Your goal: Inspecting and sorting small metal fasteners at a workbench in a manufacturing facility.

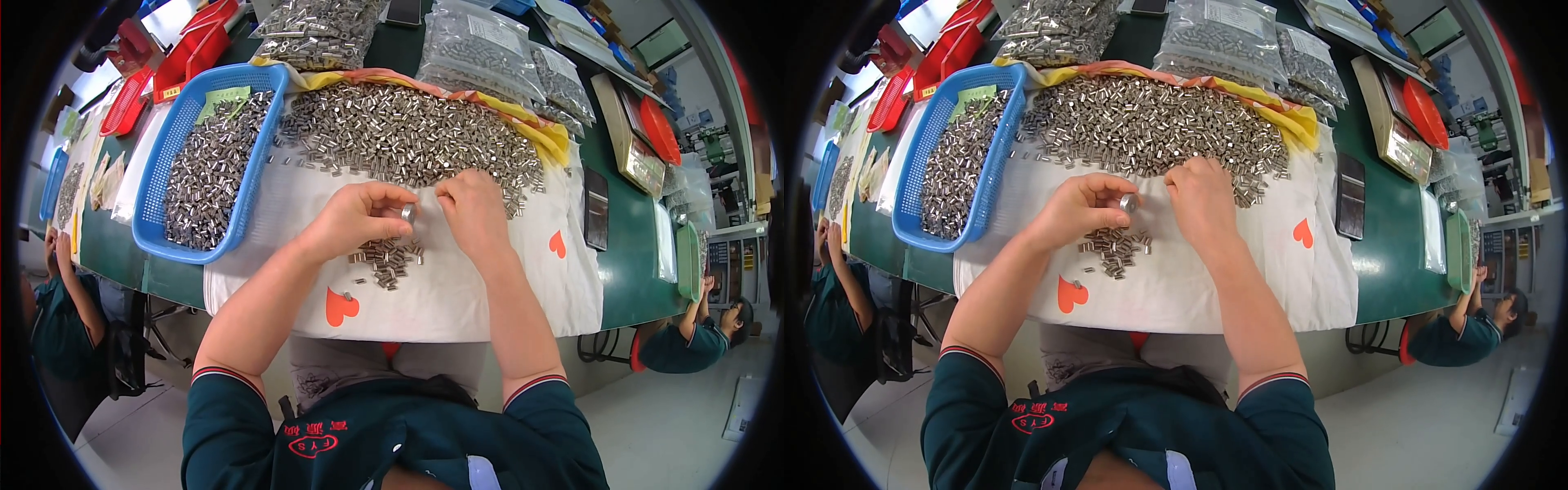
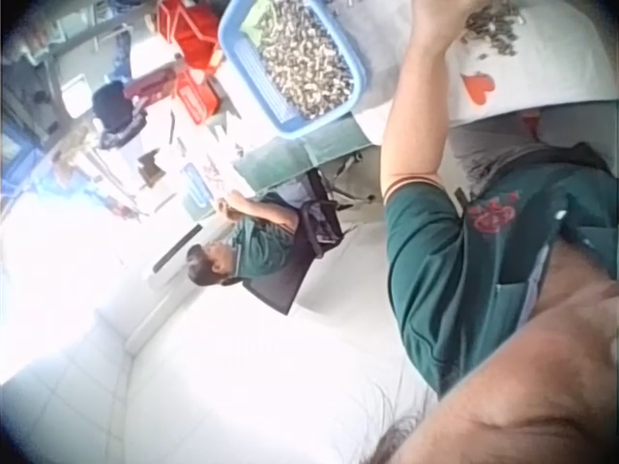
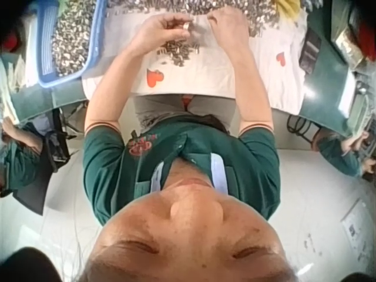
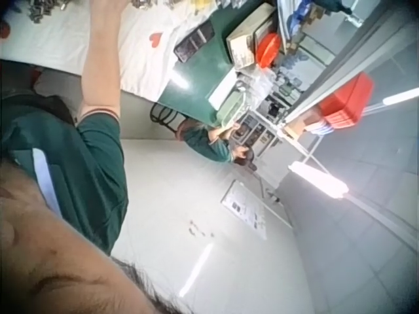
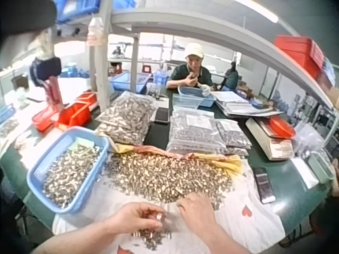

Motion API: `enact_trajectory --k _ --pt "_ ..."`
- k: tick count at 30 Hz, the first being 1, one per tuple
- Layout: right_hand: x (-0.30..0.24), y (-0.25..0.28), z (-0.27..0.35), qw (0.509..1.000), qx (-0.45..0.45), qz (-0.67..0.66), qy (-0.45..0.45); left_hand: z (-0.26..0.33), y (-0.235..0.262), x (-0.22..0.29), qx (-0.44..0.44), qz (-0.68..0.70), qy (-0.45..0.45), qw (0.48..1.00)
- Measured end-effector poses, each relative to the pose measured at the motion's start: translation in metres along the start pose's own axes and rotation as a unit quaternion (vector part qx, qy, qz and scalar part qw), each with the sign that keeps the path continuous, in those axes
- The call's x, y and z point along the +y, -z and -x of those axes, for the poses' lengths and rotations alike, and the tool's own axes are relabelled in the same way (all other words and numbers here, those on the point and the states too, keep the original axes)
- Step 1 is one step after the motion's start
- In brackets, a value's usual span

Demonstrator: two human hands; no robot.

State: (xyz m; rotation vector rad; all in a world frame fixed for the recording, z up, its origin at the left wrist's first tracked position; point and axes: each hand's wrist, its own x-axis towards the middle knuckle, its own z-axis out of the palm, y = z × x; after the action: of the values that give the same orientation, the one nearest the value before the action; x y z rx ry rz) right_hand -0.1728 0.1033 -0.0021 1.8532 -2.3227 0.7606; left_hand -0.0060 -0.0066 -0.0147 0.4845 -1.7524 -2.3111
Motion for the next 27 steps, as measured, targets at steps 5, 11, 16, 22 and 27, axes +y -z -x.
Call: enact_trajectory --k 5,11,16,22,27 --pt "-0.023 0.02 0.003 0.924 -0.083 -0.348 -0.131 0.0 -0.003 0.004 0.027 0.019 0.01 0.999" --pt "-0.026 0.021 0.005 0.916 -0.097 -0.375 -0.106 0.001 -0.003 0.005 0.035 0.019 0.012 0.999" --pt "-0.033 0.014 0.009 0.973 -0.029 -0.229 -0.025 0.003 -0.004 0.004 0.046 0.006 0.004 0.999" --pt "-0.026 0.016 0.008 0.95 -0.05 -0.306 -0.033 0.001 -0.006 0.005 0.064 -0.047 0.007 0.997" --pt "-0.022 0.028 0.003 0.927 -0.121 -0.345 -0.084 0.005 -0.006 0.005 0.03 -0.048 0.011 0.998"
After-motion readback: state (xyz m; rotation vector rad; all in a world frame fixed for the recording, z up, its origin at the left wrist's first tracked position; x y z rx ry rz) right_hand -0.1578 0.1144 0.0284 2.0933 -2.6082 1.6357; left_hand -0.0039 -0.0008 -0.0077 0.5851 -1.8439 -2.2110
